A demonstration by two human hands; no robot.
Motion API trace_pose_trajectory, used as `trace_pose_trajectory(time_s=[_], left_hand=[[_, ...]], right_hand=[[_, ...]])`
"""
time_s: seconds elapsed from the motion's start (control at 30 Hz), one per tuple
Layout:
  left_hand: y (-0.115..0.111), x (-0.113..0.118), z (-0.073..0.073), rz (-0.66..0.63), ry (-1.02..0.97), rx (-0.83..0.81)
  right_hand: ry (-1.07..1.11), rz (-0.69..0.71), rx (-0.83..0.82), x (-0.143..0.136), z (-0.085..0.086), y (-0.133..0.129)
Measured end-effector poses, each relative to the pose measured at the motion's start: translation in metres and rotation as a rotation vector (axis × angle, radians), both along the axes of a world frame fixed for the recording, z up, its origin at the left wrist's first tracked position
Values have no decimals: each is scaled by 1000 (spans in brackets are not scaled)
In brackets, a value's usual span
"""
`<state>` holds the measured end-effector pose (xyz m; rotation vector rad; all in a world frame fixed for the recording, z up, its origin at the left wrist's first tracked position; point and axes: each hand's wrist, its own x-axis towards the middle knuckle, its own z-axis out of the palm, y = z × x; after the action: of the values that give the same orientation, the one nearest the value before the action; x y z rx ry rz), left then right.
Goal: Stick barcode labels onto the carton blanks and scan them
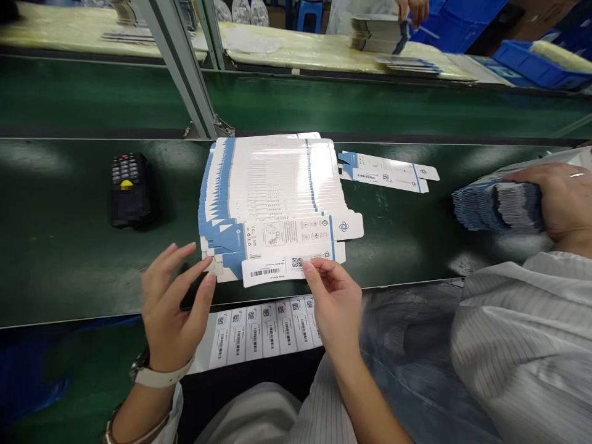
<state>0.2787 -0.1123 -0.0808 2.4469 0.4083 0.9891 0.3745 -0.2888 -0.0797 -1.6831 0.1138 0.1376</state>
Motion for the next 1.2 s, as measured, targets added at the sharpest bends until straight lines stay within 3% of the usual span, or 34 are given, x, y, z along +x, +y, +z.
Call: trace_pose_trajectory(time_s=[0.1, 0.47, 0.83, 1.2], left_hand=[[-2, -1, -3, -99, 23, -4], [-1, -10, -12, -247, 305, 191], [4, -12, -15, -276, 403, 356], [3, -12, -16, -259, 393, 369]], right_hand=[[-41, 1, -30, -4, -2, 6], [-108, -19, -84, -6, -8, 13], [-108, -6, -85, -6, -6, 13], [-113, 4, -107, -7, -6, 14]])
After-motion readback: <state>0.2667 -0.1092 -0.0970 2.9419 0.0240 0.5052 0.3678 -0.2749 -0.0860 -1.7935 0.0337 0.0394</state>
